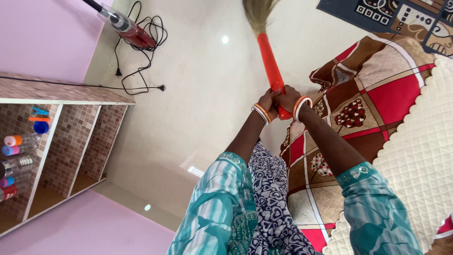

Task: The person sweeps the floor with a broom, moving dust and debris around a bed and towards a corner, then lifts a vacuum cleaner and organizes its cord near a shelf.

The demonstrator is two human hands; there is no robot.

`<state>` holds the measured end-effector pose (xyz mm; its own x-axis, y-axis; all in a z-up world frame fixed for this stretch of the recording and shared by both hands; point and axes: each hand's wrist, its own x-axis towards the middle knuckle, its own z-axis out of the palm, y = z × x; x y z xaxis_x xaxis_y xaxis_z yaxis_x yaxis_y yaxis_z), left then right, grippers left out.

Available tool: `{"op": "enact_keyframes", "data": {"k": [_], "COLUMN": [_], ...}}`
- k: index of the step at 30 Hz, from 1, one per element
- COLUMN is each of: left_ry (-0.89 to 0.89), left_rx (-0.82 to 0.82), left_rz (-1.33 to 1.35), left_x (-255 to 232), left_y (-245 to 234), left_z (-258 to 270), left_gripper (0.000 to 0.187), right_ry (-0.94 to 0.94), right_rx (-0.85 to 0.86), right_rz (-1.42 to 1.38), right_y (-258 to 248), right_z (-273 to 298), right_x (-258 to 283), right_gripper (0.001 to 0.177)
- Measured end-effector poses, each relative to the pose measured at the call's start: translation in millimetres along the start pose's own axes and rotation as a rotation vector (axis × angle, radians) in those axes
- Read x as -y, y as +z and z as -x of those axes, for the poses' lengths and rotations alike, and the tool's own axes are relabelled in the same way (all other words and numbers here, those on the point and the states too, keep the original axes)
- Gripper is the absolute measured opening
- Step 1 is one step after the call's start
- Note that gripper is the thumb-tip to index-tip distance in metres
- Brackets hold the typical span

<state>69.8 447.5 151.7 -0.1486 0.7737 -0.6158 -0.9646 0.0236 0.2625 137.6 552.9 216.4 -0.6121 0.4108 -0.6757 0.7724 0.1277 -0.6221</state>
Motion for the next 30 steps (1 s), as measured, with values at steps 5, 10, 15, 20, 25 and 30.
{"op": "enact_keyframes", "data": {"k": [5, 10, 15, 20, 25, 30], "left_ry": [-0.037, -0.354, -0.411, -0.304, -0.023, -0.017], "left_rx": [-0.163, -0.203, 0.03, 0.017, 0.132, -0.126], "left_rz": [0.14, 0.289, 0.262, 0.081, 0.102, 0.065], "left_x": [56, 104, 93, 5, -67, -80], "left_y": [68, 72, 53, 61, 22, 47], "left_z": [5, -33, -90, -154, -135, -35], "left_gripper": [0.031, 0.034, 0.037, 0.043, 0.047, 0.05], "right_ry": [0.032, 0.468, 0.36, 0.361, 0.147, 0.048], "right_rx": [0.292, 0.605, 0.35, 0.1, -0.054, 0.176], "right_rz": [-0.152, -0.153, -0.122, -0.195, -0.002, -0.216], "right_y": [-77, -114, -112, -122, -80, -67], "right_z": [45, 45, -2, -54, -79, -42], "right_x": [2, -13, -38, 13, 73, 98], "right_gripper": [0.042, 0.058, 0.047, 0.042, 0.057, 0.075]}}
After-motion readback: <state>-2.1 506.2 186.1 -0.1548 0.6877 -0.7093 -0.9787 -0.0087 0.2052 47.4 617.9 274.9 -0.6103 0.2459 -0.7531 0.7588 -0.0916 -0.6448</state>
